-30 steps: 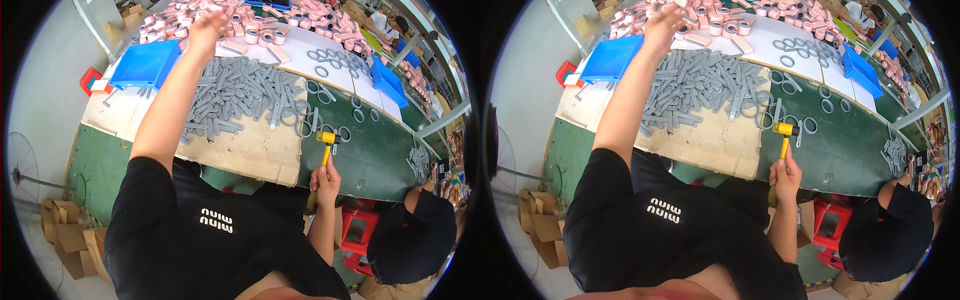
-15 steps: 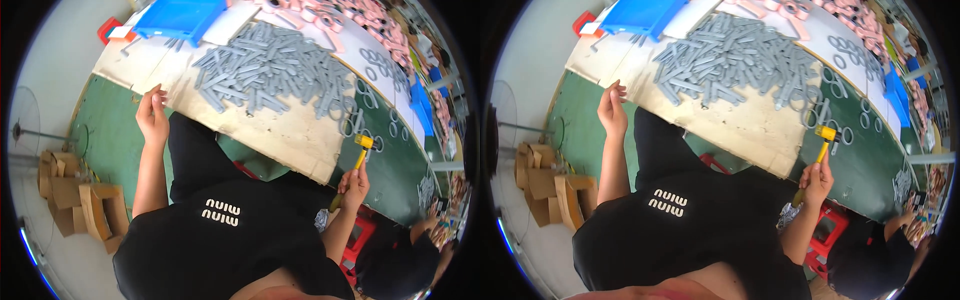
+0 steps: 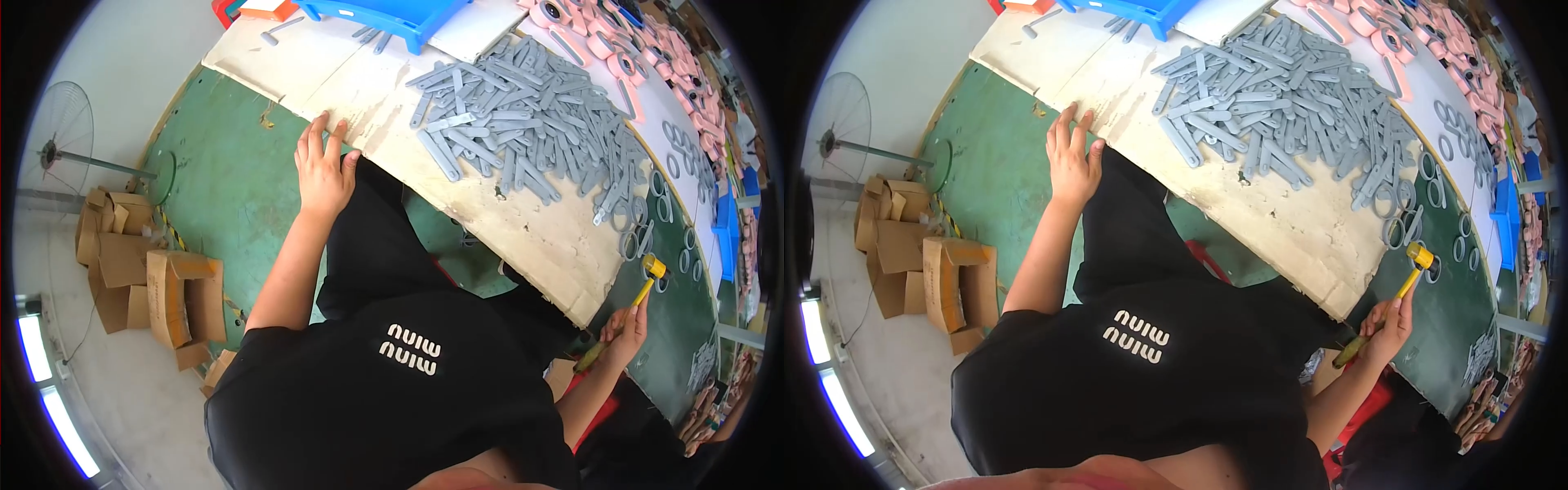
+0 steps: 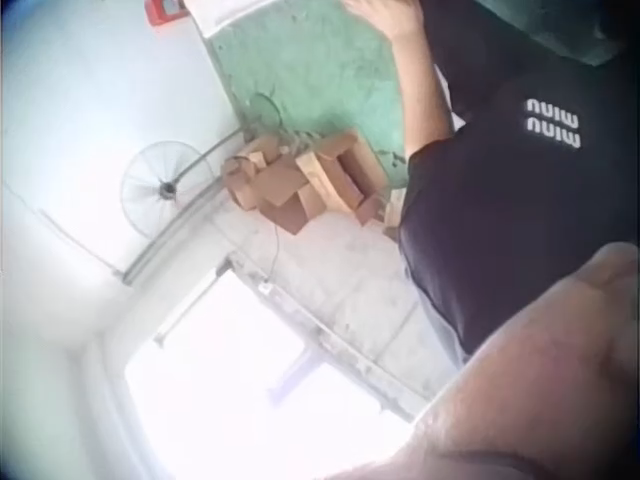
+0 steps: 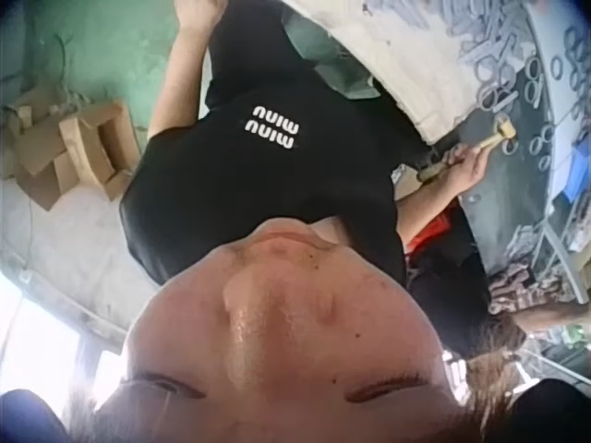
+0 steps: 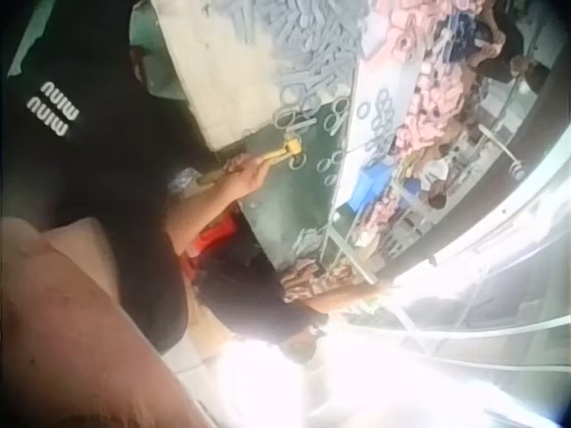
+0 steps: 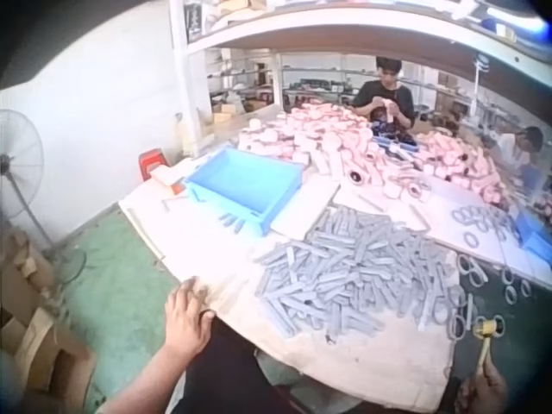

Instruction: The person assembles small plastic electronic device components by hand, using a rubber mallet to secure plastic rings into a plastic housing at a production line workbench.

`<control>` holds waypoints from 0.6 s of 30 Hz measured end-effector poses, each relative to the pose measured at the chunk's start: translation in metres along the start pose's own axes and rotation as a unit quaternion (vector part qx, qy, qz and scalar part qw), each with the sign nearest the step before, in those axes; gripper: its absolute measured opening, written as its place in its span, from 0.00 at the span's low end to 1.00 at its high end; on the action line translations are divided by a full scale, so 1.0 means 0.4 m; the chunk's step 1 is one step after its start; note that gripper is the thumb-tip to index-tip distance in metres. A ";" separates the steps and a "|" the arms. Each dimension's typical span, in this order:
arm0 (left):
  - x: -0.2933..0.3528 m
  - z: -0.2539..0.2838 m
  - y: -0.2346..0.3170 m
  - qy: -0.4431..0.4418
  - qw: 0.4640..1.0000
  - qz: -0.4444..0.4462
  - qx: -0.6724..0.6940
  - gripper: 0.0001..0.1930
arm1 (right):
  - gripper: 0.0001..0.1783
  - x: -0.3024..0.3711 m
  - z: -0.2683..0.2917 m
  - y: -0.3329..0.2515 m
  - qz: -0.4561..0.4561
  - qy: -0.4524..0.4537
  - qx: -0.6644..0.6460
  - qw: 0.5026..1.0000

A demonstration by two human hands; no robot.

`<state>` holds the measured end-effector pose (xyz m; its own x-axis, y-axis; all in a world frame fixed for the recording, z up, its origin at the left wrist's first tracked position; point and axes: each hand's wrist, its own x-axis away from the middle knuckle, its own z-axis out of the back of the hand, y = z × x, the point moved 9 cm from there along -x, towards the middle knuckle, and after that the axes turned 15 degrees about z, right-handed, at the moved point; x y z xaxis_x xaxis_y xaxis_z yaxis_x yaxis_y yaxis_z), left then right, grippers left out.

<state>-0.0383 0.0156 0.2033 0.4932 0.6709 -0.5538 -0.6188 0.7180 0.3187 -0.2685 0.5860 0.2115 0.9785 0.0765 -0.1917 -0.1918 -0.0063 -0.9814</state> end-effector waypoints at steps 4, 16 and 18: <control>0.058 -0.011 -0.043 0.018 0.990 0.050 0.131 0.18 | 0.29 0.001 -0.004 0.004 -0.001 0.002 0.005 1.000; 0.177 -0.181 -0.166 -0.104 0.956 0.200 0.189 0.25 | 0.28 -0.013 0.004 0.023 -0.033 0.000 0.004 0.999; 0.174 -0.192 -0.149 -0.142 0.960 0.191 0.150 0.24 | 0.28 -0.014 -0.005 0.012 -0.037 0.012 0.002 0.999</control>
<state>-0.0143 0.0052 0.0867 0.4384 0.8887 -0.1341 -0.6050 0.4022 0.6872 -0.2747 0.5837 0.2077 0.9914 0.0532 -0.1194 -0.1197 0.0023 -0.9928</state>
